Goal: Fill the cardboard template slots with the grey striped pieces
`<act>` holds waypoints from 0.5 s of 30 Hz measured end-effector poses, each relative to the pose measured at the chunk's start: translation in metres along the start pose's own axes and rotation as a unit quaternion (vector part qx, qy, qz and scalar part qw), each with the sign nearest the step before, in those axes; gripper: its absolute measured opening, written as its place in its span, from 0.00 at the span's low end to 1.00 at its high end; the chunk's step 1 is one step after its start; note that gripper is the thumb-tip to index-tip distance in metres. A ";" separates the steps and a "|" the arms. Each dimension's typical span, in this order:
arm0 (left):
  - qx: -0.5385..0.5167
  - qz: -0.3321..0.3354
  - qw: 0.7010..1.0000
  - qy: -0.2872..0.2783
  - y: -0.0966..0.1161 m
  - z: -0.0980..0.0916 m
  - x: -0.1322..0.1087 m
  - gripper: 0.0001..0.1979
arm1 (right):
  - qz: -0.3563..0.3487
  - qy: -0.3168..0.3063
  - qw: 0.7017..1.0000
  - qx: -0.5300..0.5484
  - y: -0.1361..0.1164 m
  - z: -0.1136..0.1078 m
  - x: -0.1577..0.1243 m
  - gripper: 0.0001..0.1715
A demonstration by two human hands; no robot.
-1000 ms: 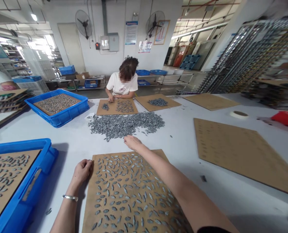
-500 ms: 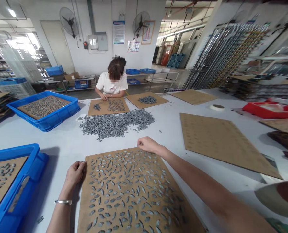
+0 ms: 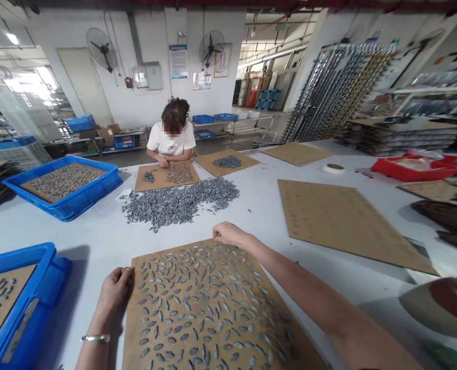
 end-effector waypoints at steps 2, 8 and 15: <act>-0.005 0.000 1.000 -0.002 0.000 0.001 -0.001 0.28 | -0.006 -0.007 1.000 -0.002 -0.003 0.001 0.004 0.11; -0.007 -0.003 1.000 -0.002 0.002 0.001 -0.003 0.29 | -0.009 -0.004 1.000 -0.006 -0.004 0.002 0.008 0.11; -0.009 -0.001 1.000 0.000 0.002 0.001 -0.004 0.28 | -0.013 -0.005 1.000 -0.004 -0.015 0.004 0.007 0.10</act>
Point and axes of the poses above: each hand's wrist, its own x-axis towards the middle knuckle, its own z-axis out of the palm, y = z × x, the point moved 1 cm from there along x, towards the middle knuckle, and after that the axes turned 15 degrees about -x, right-handed, at the moved point
